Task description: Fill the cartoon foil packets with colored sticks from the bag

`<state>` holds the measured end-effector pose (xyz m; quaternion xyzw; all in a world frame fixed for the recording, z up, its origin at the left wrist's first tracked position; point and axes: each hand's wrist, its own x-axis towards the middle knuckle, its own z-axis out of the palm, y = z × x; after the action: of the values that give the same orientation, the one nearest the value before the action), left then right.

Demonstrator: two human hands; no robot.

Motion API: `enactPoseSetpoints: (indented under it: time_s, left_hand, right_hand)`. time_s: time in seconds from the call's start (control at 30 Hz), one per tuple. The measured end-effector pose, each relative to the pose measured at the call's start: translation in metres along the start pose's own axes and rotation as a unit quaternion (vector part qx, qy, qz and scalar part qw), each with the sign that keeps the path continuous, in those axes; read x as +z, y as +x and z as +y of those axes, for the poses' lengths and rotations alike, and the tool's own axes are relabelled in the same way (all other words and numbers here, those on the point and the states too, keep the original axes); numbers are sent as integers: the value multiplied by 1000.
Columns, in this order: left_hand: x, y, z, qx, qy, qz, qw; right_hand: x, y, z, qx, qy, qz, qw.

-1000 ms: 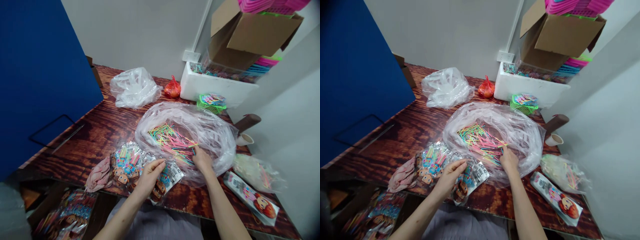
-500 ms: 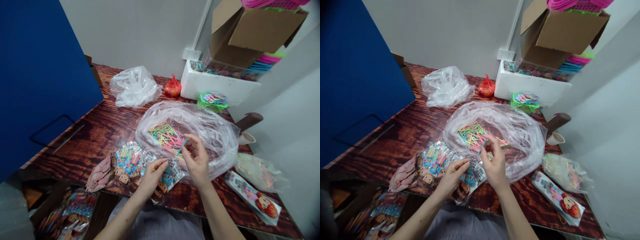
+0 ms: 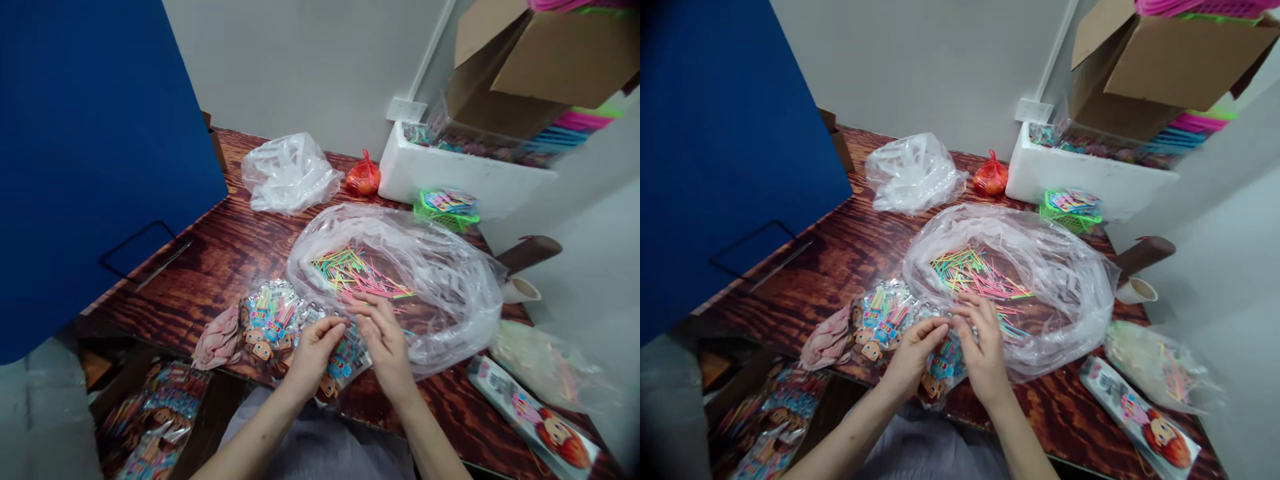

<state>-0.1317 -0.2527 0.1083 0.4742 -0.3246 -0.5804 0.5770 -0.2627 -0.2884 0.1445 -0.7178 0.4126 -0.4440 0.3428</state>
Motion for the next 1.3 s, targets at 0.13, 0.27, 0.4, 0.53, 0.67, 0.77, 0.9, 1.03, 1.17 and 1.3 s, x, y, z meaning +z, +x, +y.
enactPoseSetpoints:
  time_s: [0.13, 0.27, 0.4, 0.53, 0.67, 0.77, 0.9, 1.03, 1.17, 1.3]
  left_hand:
    - [-3, -3, -1, -5, -7, 0, 1000]
    - [-7, -2, -2, -39, -4, 44, 998]
    - [-5, 2, 4, -44, 17, 49, 998]
    - [-3, 4, 8, -26, 2, 63, 998]
    - [-12, 2, 11, -24, -8, 88, 996]
    - [-33, 2, 26, -24, -27, 116, 993]
    - [-74, 15, 47, 33, 31, 171, 984]
    - [-110, 44, 35, 149, 273, 276, 909]
    - [-121, 59, 13, 188, 462, 301, 813]
    - [-95, 45, 14, 290, 544, 280, 735]
  right_hand:
    - [11, -8, 2, 29, 25, 8, 999]
    - [6, -11, 3, 65, 51, 77, 994]
    - [3, -13, 3, 93, 77, 149, 982]
    - [8, -15, -4, 51, 6, 45, 998]
    - [-4, -10, -3, 44, 20, -53, 997]
    - [-30, 4, 27, 99, 44, -35, 994]
    - [-60, 21, 92, 123, -210, -18, 970]
    - [-60, 27, 124, 83, -397, -102, 908]
    - [-42, 36, 117, 44, -452, -128, 882]
    - [-29, 45, 108, 68, -413, -178, 891]
